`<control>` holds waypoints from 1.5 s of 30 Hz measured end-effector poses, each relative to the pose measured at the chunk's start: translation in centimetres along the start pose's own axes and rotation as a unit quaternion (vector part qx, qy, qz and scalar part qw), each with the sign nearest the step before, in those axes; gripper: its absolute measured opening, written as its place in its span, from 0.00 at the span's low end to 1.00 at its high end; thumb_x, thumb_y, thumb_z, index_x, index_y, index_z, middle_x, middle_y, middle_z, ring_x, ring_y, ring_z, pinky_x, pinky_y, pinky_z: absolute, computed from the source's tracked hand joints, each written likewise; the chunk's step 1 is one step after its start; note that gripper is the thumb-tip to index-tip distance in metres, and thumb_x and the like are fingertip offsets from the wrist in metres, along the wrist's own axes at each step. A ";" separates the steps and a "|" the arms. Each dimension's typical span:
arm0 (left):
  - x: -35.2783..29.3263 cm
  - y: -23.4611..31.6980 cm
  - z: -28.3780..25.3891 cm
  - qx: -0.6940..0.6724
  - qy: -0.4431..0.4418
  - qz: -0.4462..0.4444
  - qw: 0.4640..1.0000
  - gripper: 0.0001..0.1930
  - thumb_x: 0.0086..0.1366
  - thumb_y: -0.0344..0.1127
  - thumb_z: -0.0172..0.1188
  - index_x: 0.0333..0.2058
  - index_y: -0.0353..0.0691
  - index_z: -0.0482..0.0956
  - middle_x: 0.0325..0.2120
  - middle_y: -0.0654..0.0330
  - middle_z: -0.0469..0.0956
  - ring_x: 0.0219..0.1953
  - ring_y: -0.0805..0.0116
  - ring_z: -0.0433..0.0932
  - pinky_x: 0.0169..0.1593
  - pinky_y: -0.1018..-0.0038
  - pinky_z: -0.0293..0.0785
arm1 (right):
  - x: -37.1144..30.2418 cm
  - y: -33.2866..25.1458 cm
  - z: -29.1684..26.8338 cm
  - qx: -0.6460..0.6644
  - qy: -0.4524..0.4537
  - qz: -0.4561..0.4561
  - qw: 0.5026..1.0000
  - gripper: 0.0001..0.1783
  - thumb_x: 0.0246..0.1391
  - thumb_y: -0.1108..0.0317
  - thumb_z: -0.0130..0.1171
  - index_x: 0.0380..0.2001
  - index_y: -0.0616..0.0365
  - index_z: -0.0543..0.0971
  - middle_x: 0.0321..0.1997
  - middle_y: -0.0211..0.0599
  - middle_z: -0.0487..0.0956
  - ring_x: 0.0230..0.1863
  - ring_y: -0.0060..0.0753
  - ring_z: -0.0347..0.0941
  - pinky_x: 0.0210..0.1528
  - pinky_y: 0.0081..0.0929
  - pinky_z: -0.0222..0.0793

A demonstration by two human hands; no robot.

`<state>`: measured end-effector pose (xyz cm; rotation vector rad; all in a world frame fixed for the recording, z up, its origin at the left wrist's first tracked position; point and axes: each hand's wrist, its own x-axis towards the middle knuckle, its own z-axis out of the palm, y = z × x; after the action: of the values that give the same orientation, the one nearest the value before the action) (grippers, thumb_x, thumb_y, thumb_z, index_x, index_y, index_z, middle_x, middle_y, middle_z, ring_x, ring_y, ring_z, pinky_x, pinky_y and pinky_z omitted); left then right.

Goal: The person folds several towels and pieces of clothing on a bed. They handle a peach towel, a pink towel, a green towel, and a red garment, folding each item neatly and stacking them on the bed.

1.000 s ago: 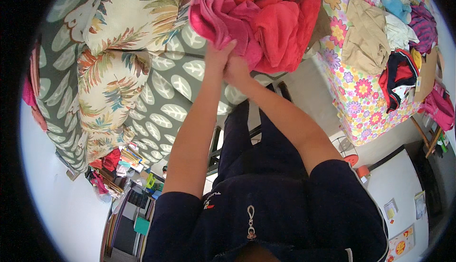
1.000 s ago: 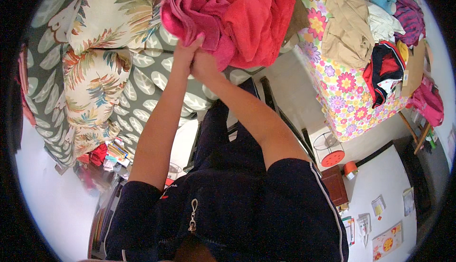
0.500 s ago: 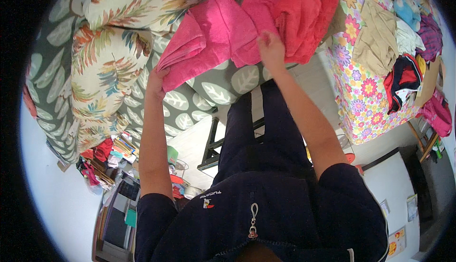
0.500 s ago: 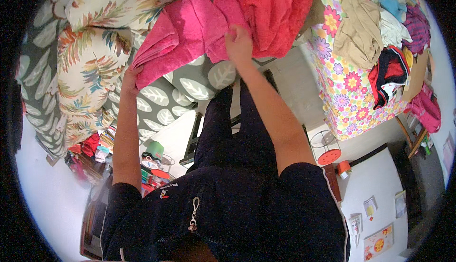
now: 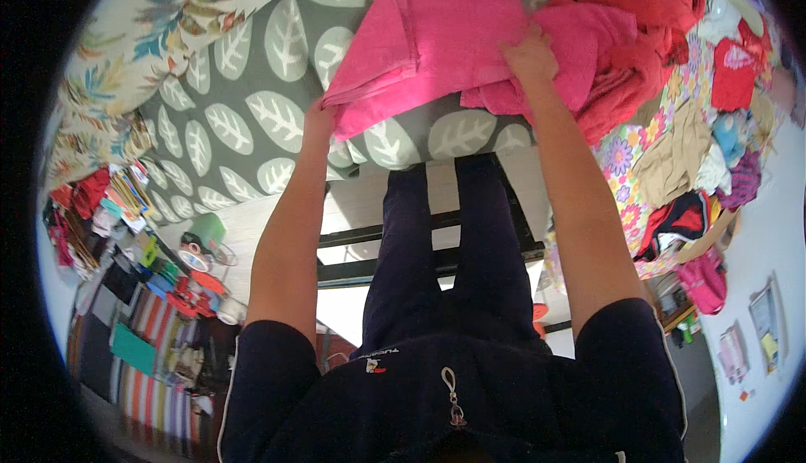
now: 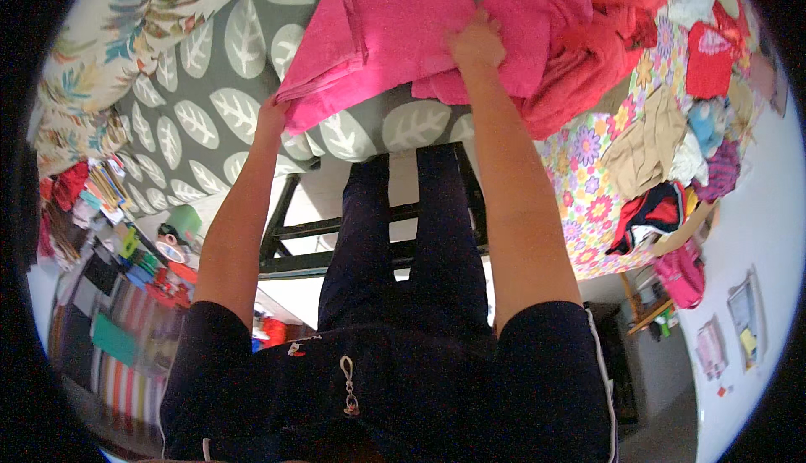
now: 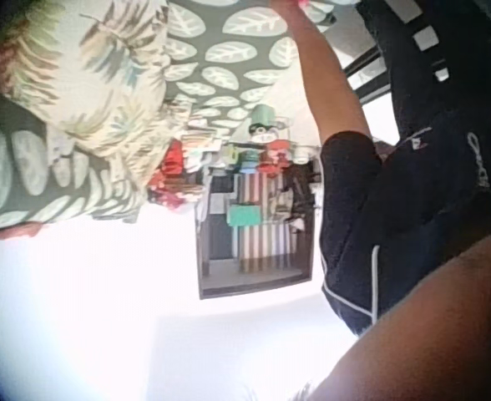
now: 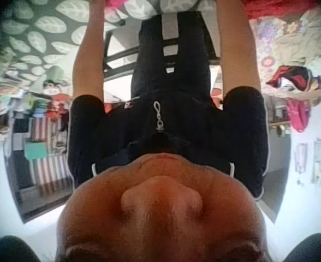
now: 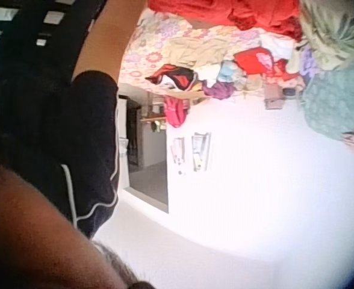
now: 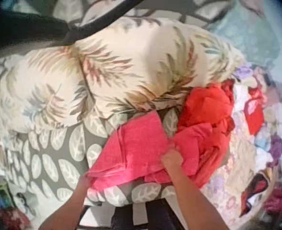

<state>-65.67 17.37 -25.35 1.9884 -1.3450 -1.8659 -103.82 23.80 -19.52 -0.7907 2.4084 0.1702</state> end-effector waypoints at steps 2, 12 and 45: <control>0.2 0.8 1.1 0.172 0.034 0.097 0.980 0.21 0.56 0.35 0.53 0.47 0.31 0.66 0.37 0.51 0.75 0.41 0.66 0.74 0.41 0.71 0.70 | 1.0 0.4 -0.5 -0.041 -0.028 -0.020 0.999 0.37 0.37 0.44 0.56 0.45 0.63 0.69 0.51 0.52 0.68 0.47 0.50 0.68 0.46 0.44 0.65; -3.3 -0.3 0.1 -0.228 -0.017 -0.038 0.973 0.16 0.58 0.36 0.53 0.42 0.32 0.71 0.34 0.55 0.76 0.33 0.70 0.74 0.37 0.73 0.70 | -8.4 1.5 -8.9 0.312 -0.286 -0.076 0.903 0.21 0.42 0.64 0.60 0.38 0.68 0.74 0.37 0.38 0.76 0.37 0.26 0.72 0.41 0.23 0.66; -7.7 -5.9 -5.4 -0.067 -0.005 -0.144 0.987 0.16 0.58 0.37 0.51 0.44 0.38 0.70 0.26 0.59 0.75 0.21 0.74 0.73 0.26 0.80 0.69 | -7.8 10.9 0.0 0.293 0.308 -0.018 0.905 0.20 0.43 0.62 0.61 0.40 0.57 0.70 0.39 0.40 0.72 0.37 0.39 0.70 0.37 0.36 0.67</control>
<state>-57.00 23.32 -21.81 2.2013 -0.9459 -2.0226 -105.00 36.56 -15.68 -0.6540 2.7677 -0.9123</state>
